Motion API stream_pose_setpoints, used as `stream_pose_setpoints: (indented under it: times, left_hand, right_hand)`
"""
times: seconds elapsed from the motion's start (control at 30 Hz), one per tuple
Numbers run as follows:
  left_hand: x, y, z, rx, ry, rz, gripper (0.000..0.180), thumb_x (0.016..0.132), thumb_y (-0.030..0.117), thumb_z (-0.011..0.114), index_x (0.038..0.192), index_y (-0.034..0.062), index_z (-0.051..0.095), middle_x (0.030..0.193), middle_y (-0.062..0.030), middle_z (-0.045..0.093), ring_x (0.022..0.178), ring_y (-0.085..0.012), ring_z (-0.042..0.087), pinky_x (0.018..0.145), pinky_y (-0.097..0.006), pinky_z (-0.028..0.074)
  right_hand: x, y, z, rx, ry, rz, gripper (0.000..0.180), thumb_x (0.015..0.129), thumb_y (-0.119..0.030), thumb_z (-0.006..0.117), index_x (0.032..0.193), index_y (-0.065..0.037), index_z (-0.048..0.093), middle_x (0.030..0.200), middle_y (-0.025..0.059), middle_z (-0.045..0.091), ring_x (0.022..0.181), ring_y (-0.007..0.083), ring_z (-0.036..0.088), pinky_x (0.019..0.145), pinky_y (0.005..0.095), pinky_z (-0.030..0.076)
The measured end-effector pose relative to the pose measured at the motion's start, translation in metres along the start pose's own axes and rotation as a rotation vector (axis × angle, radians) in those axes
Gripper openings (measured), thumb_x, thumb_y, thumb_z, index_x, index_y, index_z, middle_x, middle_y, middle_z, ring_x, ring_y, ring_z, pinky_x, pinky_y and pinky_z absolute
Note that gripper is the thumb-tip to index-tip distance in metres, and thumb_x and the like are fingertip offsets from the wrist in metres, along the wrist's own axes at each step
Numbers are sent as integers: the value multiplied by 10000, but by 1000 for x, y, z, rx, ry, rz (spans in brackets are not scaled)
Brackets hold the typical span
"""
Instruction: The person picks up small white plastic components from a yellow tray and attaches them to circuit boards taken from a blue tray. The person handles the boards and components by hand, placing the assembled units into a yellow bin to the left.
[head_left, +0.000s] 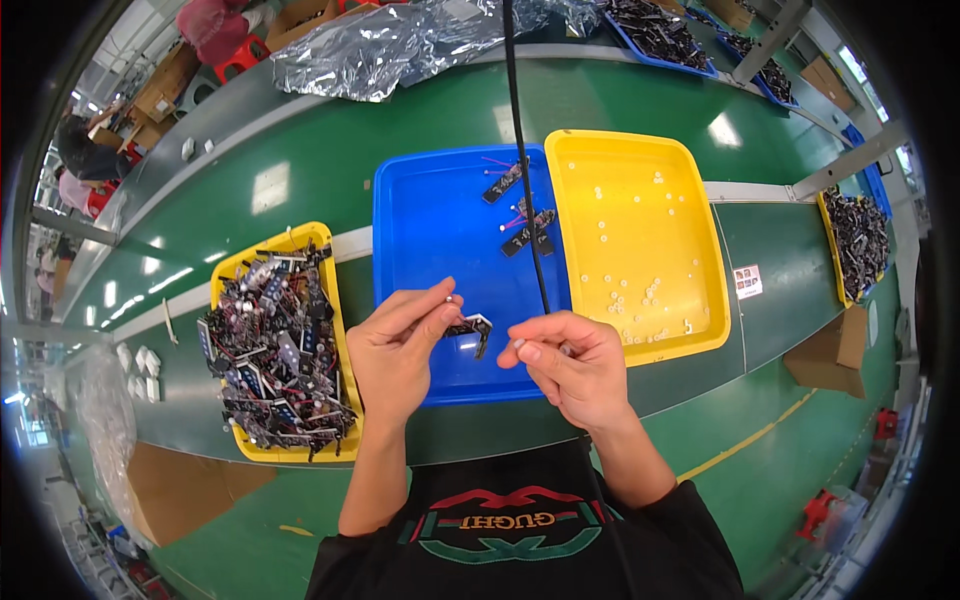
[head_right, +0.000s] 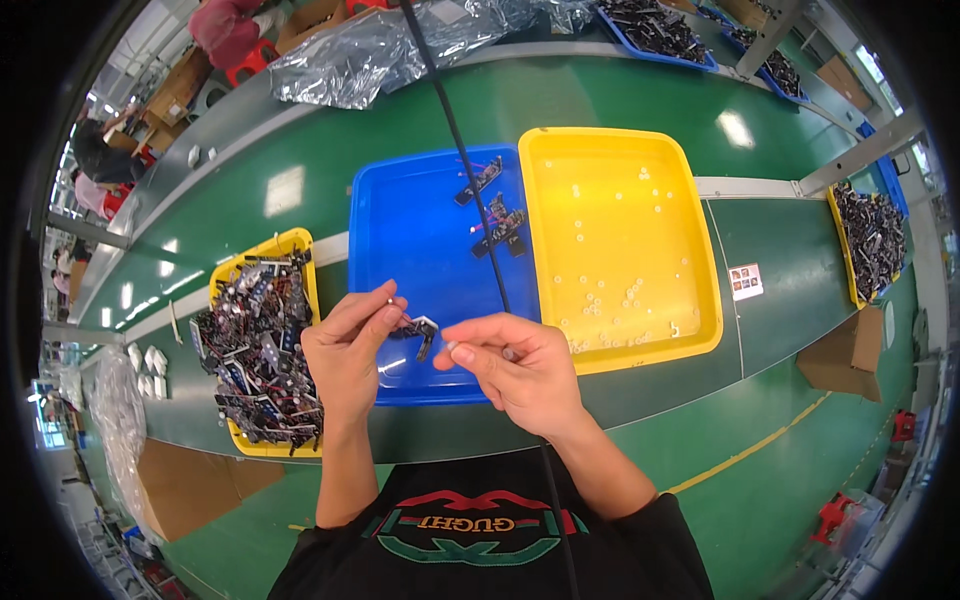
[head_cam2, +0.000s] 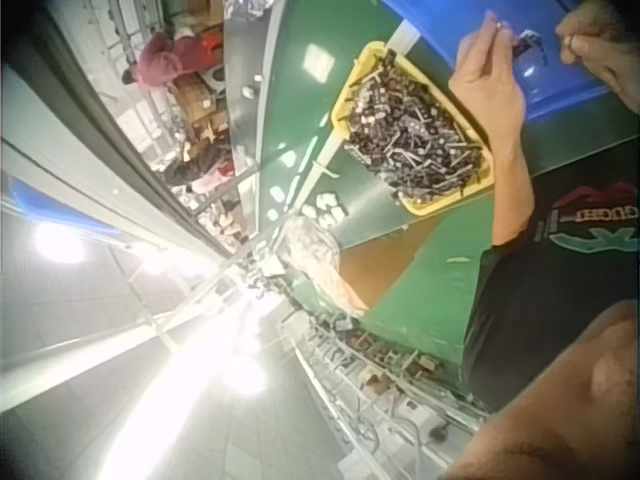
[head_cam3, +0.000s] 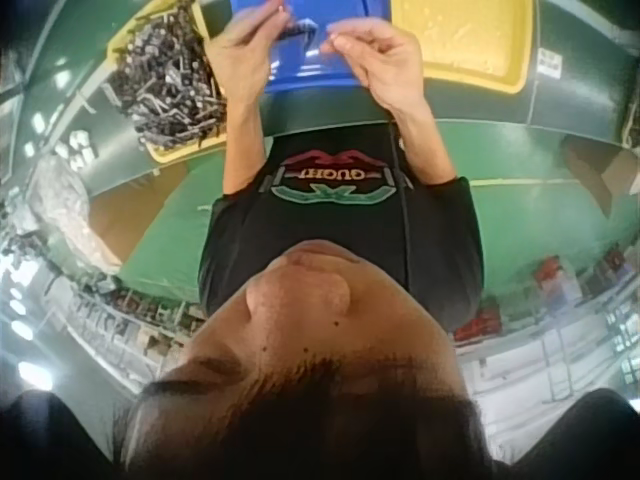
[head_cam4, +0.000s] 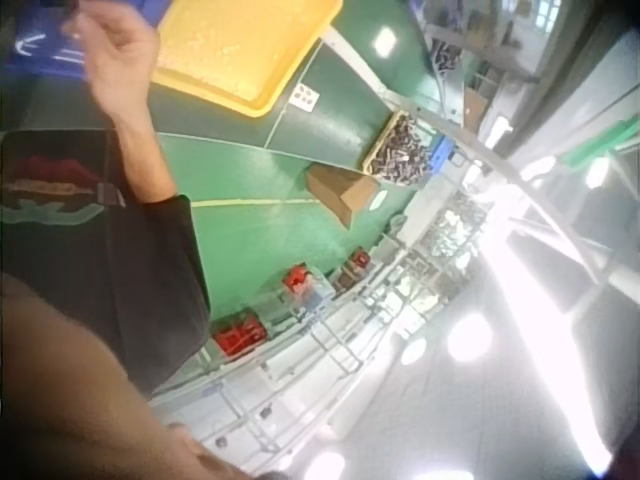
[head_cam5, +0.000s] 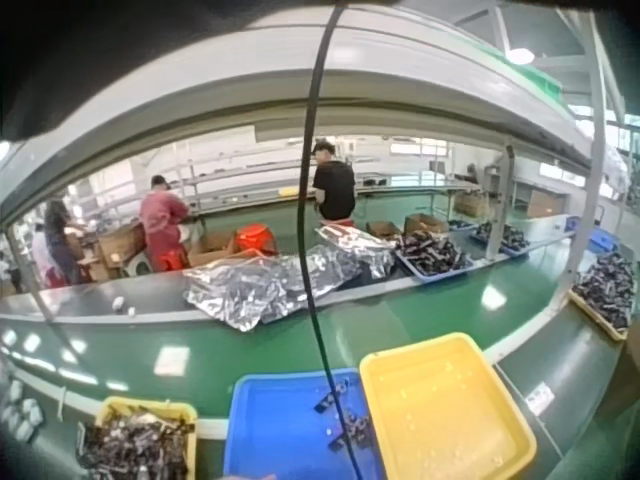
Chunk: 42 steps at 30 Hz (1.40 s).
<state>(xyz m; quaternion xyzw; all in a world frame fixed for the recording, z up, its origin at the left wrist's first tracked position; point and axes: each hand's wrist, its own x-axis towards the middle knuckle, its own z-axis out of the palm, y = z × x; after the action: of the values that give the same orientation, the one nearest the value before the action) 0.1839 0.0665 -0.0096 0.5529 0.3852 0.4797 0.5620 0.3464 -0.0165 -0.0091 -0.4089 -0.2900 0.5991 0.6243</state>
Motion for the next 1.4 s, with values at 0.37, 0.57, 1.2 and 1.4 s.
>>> stream_pose_setpoints:
  times: [0.37,0.57,1.2,1.4]
  left_hand:
    - [-24,7,7,6,-93,14,240,763,-115,671,997,-75,634,876,-146,664,827,-175,653,735,-246,521]
    - [-26,7,19,129,-53,60,221,744,-70,709,957,-31,667,860,-114,689,784,-139,661,686,-233,523]
    - [-24,14,17,-91,-202,-105,196,761,-82,682,945,-16,695,959,-143,679,896,-188,650,791,-273,519]
    - [-27,8,13,-319,-284,-128,247,766,-126,652,1000,-49,669,1062,-187,634,990,-229,615,868,-302,493]
  right_hand:
    - [-3,-4,4,-9,29,-84,141,827,37,652,965,29,674,889,90,650,483,17,447,408,158,323]
    - [-3,-1,5,-193,62,-192,150,803,62,664,942,10,684,935,83,635,526,17,448,446,160,340]
    - [3,7,4,-566,114,-577,192,743,74,709,907,-12,661,883,85,623,501,35,386,460,193,316]
    - [5,12,3,-575,127,-667,199,734,51,730,912,0,658,868,90,624,515,51,408,465,207,331]
